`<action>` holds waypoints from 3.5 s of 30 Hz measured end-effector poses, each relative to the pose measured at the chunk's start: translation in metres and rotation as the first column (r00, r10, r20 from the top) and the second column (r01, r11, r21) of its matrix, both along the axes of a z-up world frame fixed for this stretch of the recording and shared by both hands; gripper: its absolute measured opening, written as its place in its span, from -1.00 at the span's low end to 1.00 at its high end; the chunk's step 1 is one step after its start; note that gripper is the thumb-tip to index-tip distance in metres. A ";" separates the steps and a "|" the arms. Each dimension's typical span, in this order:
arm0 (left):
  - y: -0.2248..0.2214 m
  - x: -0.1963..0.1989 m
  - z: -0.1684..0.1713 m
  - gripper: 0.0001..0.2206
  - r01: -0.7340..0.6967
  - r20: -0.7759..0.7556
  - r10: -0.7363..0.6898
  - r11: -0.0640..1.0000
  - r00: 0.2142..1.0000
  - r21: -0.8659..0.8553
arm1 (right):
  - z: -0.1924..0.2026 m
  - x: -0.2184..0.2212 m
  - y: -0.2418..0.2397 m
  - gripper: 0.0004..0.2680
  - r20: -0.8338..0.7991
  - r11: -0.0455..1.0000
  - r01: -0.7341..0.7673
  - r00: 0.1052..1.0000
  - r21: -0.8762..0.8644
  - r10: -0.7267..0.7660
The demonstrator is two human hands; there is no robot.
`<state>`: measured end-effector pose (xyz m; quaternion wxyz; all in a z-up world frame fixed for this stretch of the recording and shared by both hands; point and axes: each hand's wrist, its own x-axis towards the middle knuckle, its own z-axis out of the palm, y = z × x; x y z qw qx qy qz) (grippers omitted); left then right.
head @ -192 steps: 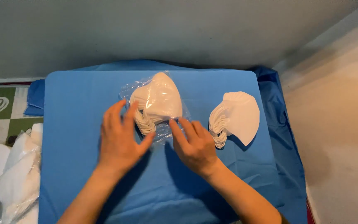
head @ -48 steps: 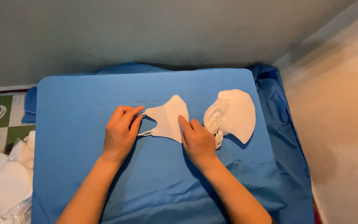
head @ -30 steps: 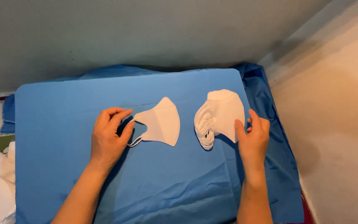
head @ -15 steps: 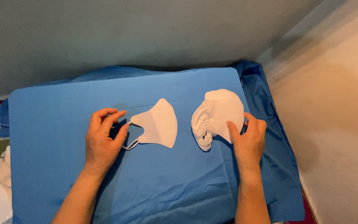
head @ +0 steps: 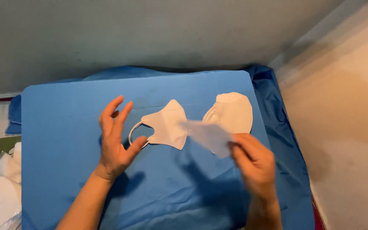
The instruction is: Counting, inspecting, and packaging stacks of white fabric face masks into plastic bags.
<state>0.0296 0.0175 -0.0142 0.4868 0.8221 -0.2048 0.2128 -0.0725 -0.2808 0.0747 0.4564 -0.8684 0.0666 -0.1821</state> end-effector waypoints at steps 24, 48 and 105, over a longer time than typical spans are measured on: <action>-0.005 -0.002 -0.025 -0.74 -0.129 -0.029 0.141 0.957 0.990 0.259 | -0.112 0.070 0.045 -0.72 0.005 0.927 -0.229 0.971 -0.296 0.241; 0.001 0.004 -0.030 -0.71 -0.103 -0.061 0.117 0.976 0.991 0.192 | -0.060 0.052 -0.030 -0.85 0.293 0.932 0.119 0.956 -0.342 -0.015; 0.003 0.005 -0.025 -0.66 -0.014 -0.154 -0.014 0.984 0.988 -0.178 | -0.086 0.063 0.048 -0.60 -0.071 0.952 -0.213 0.970 0.220 0.233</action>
